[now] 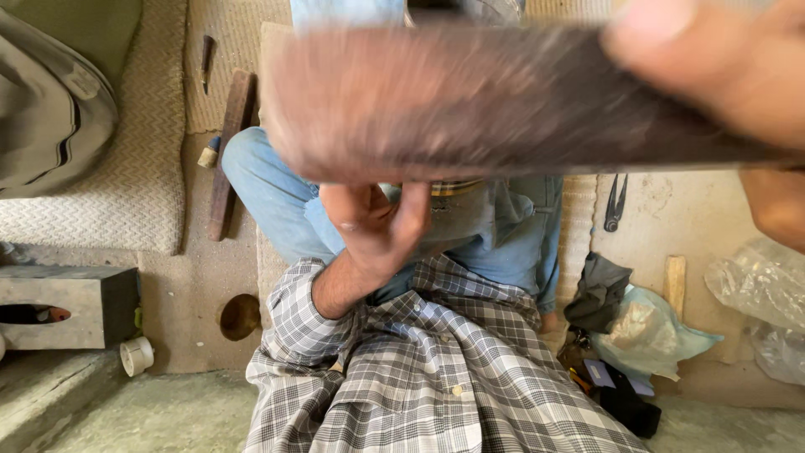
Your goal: The person sits cross-legged on the floor with a brass pot resting on a cloth pad on their lap. They position a punch against the pot's surface and repeatedly strike it with a wooden mallet, repositioning the punch around the rim to work the metal, after first placing a stone on the cloth pad.
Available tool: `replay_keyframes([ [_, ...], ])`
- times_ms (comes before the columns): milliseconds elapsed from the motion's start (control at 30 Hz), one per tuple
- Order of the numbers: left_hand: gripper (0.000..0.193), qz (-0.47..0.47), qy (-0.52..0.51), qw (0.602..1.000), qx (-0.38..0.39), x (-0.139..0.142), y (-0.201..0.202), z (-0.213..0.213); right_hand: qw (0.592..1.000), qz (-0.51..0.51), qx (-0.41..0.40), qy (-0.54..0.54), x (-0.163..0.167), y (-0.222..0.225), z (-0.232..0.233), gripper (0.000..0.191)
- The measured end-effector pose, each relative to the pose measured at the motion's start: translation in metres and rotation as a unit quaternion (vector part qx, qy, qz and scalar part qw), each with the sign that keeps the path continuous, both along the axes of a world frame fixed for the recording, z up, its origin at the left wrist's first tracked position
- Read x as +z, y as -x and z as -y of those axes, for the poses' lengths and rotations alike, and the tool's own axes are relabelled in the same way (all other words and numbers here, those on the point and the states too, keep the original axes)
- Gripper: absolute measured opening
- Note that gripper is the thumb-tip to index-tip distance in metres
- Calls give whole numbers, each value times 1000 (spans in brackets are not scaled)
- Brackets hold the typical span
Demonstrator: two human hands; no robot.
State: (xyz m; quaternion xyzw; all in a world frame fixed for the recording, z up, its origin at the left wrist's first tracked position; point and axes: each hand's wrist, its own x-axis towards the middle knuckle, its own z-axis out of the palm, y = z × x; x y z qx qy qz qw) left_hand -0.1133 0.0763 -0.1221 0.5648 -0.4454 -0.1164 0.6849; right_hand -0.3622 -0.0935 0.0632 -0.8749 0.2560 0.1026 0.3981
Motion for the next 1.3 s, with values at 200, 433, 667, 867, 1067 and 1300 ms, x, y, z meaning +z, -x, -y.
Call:
replay_keyframes([
  [200, 40, -12, 10, 1000, -19, -22, 6, -8, 983, 6, 62, 175, 6, -16, -12, 56],
  [433, 50, -72, 61, 992, -86, -30, 5, -10, 951, 39, 108, 288, 3, -19, -19, 61],
  [667, 52, 63, 10, 987, -149, 6, -17, 13, 949, 85, 23, 302, -24, 17, -15, 70],
  [867, 38, 134, -8, 963, -236, 45, -31, 27, 963, 68, -69, 252, -55, 51, -7, 59],
  [1067, 35, 131, -10, 963, -235, 49, -35, 25, 943, 58, -71, 320, -73, 64, -15, 54],
  [1300, 40, 282, -10, 922, -266, 51, -46, 36, 934, 78, -52, 343, -74, 62, -28, 58],
])
